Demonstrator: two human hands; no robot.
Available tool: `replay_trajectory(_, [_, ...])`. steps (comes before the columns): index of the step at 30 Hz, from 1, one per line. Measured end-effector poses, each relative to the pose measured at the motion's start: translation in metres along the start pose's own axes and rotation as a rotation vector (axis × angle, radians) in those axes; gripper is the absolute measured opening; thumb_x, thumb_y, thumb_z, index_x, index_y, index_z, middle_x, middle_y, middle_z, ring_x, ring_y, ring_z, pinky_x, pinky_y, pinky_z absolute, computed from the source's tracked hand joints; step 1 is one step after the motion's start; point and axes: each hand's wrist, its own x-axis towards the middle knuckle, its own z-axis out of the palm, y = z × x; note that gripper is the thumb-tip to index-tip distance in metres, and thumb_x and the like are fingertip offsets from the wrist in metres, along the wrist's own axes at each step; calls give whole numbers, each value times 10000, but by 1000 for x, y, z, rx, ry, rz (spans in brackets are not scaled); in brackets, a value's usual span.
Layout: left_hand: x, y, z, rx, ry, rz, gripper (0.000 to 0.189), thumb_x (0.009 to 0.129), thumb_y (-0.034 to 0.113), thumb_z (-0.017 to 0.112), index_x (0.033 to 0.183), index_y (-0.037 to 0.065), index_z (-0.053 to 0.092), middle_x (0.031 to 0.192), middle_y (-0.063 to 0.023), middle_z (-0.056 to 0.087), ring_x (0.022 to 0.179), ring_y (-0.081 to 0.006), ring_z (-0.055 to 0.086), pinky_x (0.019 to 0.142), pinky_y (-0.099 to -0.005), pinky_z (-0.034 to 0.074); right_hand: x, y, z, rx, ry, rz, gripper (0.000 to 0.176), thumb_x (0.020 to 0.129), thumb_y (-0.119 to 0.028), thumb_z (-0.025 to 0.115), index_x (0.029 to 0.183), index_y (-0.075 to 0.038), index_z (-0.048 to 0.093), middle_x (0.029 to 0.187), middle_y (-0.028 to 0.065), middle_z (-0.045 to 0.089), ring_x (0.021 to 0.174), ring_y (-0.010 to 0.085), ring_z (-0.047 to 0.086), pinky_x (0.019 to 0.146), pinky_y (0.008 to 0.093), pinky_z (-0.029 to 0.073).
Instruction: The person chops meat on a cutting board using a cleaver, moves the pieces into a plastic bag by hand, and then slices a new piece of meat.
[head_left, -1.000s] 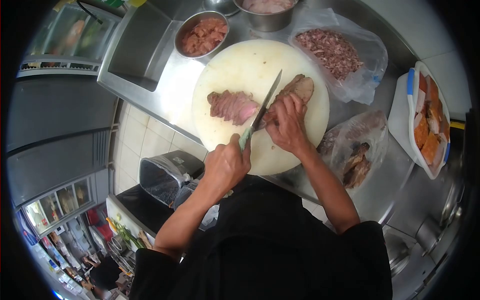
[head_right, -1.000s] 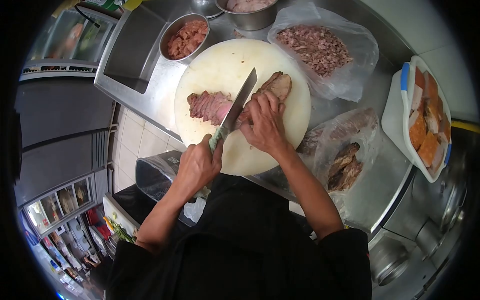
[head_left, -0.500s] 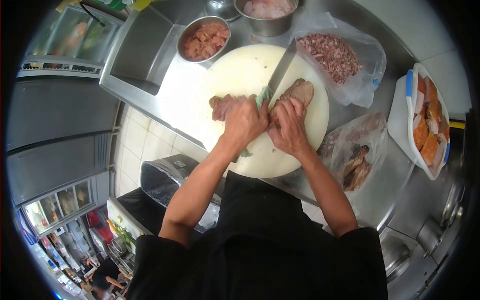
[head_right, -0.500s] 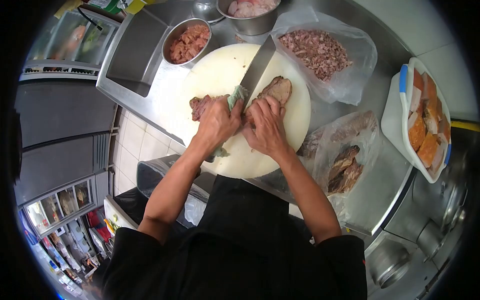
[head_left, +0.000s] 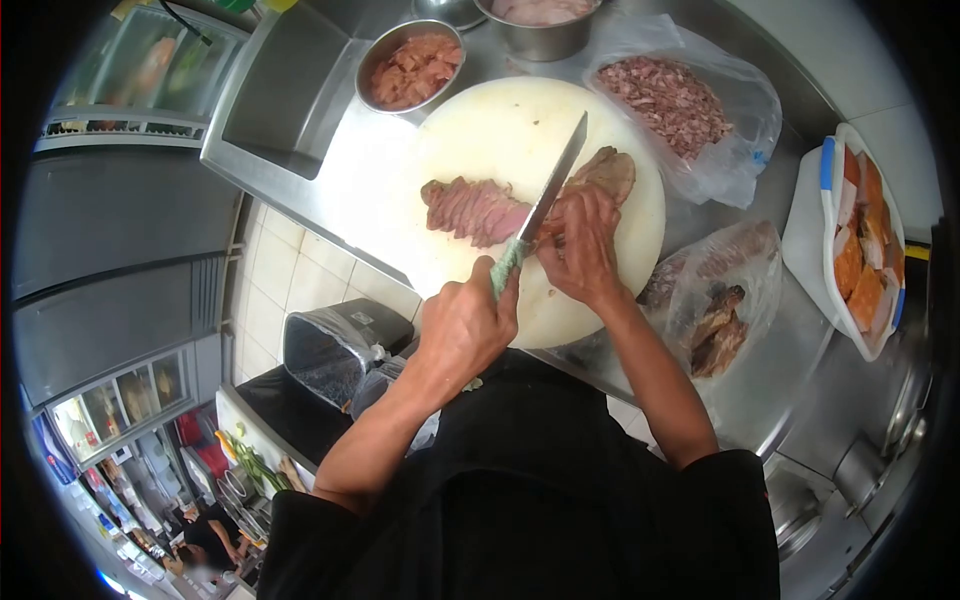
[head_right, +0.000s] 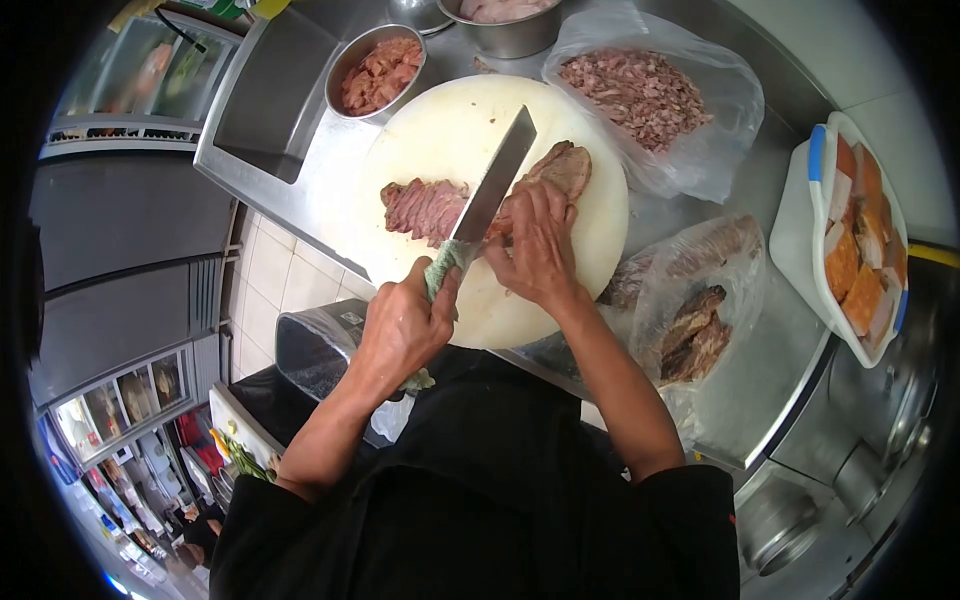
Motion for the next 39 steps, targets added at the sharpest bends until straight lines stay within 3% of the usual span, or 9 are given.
replay_trajectory(10, [-43, -14, -18, 36, -120, -51, 193, 955, 151, 621, 926, -36, 587, 604, -303, 563, 594, -511, 589, 554, -553, 476, 1, -3, -1, -26, 1, 11, 379, 729, -196, 661, 1045, -37, 525, 1180, 176, 527, 1207, 370, 433, 984, 539, 320])
replay_trajectory(14, [6, -7, 10, 63, -34, 7, 249, 950, 171, 629, 928, -75, 598, 601, -319, 573, 610, -520, 604, 581, -571, 496, 0, -1, -1, -31, -11, 6, 369, 733, -194, 657, 1042, -41, 525, 1181, 168, 529, 1205, 369, 434, 974, 535, 321])
replay_trajectory(18, [-22, -17, 3, 72, -47, -11, 258, 953, 177, 622, 935, -79, 598, 607, -323, 580, 616, -523, 609, 585, -574, 501, 3, -3, -1, -32, -26, 24, 357, 718, -177, 658, 1023, -50, 523, 1146, 158, 528, 1198, 367, 433, 952, 536, 328])
replay_trajectory(20, [-45, -32, 1, 115, -103, -14, 266, 951, 225, 633, 941, -35, 580, 576, -302, 590, 546, -499, 619, 517, -561, 513, 2, -5, -4, -32, -33, 58, 352, 711, -169, 658, 1014, -53, 522, 1129, 156, 528, 1195, 365, 433, 946, 536, 330])
replay_trajectory(24, [8, -23, 32, 135, -15, 8, 267, 964, 250, 609, 1012, -12, 590, 636, -314, 621, 600, -500, 644, 564, -579, 522, 1, -4, -4, -31, -34, 6, 326, 709, -167, 652, 987, -57, 524, 1111, 154, 531, 1181, 371, 443, 958, 536, 327])
replay_trajectory(27, [86, 0, 49, 30, 119, 191, 313, 955, 251, 610, 986, -59, 635, 703, -317, 648, 699, -490, 668, 643, -536, 544, 2, -2, -3, -42, -44, -12, 334, 709, -165, 650, 999, -48, 531, 1126, 156, 534, 1185, 377, 442, 966, 530, 330])
replay_trajectory(34, [90, 0, 12, -137, 51, 102, 354, 953, 271, 614, 946, -79, 665, 731, -312, 657, 727, -490, 655, 738, -540, 521, -7, 3, -8, 108, -83, 79, 409, 745, -187, 686, 1124, -74, 580, 1312, 145, 522, 1314, 380, 382, 1086, 533, 279])
replay_trajectory(36, [73, -10, 8, -161, 140, 155, 358, 964, 275, 600, 963, -77, 667, 713, -313, 644, 709, -489, 648, 707, -542, 506, -4, -7, -16, -41, 18, 13, 414, 741, -217, 696, 1130, -96, 627, 1408, 162, 465, 1370, 398, 324, 1099, 568, 260])
replay_trajectory(39, [46, -4, -12, -207, 61, -30, 350, 976, 255, 595, 960, -89, 651, 667, -328, 601, 651, -501, 625, 647, -538, 487, 9, -5, -33, -52, 100, 41, 396, 730, -238, 711, 1101, -108, 665, 1465, 187, 407, 1392, 428, 282, 1104, 595, 247])
